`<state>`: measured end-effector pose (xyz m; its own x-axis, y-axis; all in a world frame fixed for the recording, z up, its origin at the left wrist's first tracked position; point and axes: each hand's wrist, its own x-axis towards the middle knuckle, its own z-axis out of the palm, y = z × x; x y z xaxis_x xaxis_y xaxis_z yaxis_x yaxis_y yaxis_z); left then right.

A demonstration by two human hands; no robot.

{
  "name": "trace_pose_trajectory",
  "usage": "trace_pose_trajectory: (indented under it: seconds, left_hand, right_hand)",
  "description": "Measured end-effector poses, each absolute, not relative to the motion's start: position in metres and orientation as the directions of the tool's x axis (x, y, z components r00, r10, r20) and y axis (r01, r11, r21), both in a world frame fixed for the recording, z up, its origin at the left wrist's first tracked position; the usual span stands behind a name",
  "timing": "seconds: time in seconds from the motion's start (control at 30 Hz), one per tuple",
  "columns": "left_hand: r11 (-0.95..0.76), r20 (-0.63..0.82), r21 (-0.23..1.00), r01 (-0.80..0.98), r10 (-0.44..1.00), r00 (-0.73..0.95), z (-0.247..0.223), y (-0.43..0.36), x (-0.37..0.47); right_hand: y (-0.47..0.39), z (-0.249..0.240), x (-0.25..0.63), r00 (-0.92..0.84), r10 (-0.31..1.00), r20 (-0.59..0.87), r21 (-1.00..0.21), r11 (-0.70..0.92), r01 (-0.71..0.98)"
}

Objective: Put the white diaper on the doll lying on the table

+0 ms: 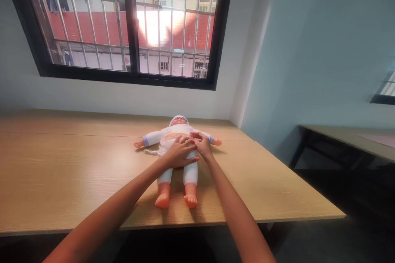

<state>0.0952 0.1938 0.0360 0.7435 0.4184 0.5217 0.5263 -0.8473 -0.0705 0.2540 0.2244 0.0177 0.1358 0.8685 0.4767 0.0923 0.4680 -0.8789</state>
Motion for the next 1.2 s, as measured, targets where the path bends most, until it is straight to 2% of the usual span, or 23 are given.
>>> trace_pose_trajectory:
  seconds: [0.47,0.63,0.7,0.83,1.0,1.1,1.2]
  left_hand:
    - [-0.851,0.578,-0.067,0.521,0.392,0.716,0.029,0.198,0.096]
    - [-0.78,0.579,-0.059,0.623,0.482,0.658,0.029,0.199,0.098]
    - [-0.754,0.586,-0.03,0.657,0.519,0.623,0.029,0.198,0.099]
    - [-0.752,0.628,0.078,0.655,0.547,0.554,0.031,0.198,0.102]
    - [-0.646,0.654,0.407,0.645,0.7,0.288,0.035,0.226,0.079]
    - [-0.54,0.596,0.512,0.668,0.783,0.176,0.031,0.251,0.044]
    - [-0.444,0.47,0.586,0.678,0.868,0.162,0.023,0.269,0.008]
  right_hand:
    - [0.232,0.015,0.254,0.187,0.898,0.397,-0.917,0.398,0.038]
    - [0.233,0.019,0.258,0.353,0.849,0.393,-0.914,0.402,0.051]
    - [0.232,0.021,0.259,0.369,0.835,0.408,-0.907,0.418,0.057]
    - [0.231,0.02,0.256,0.302,0.85,0.432,-0.9,0.43,0.077]
    - [0.233,0.013,0.252,0.247,0.858,0.45,-0.893,0.424,0.151]
    - [0.235,0.01,0.252,0.288,0.849,0.443,-0.897,0.418,0.145]
    - [0.235,0.009,0.252,0.324,0.842,0.432,-0.902,0.405,0.152]
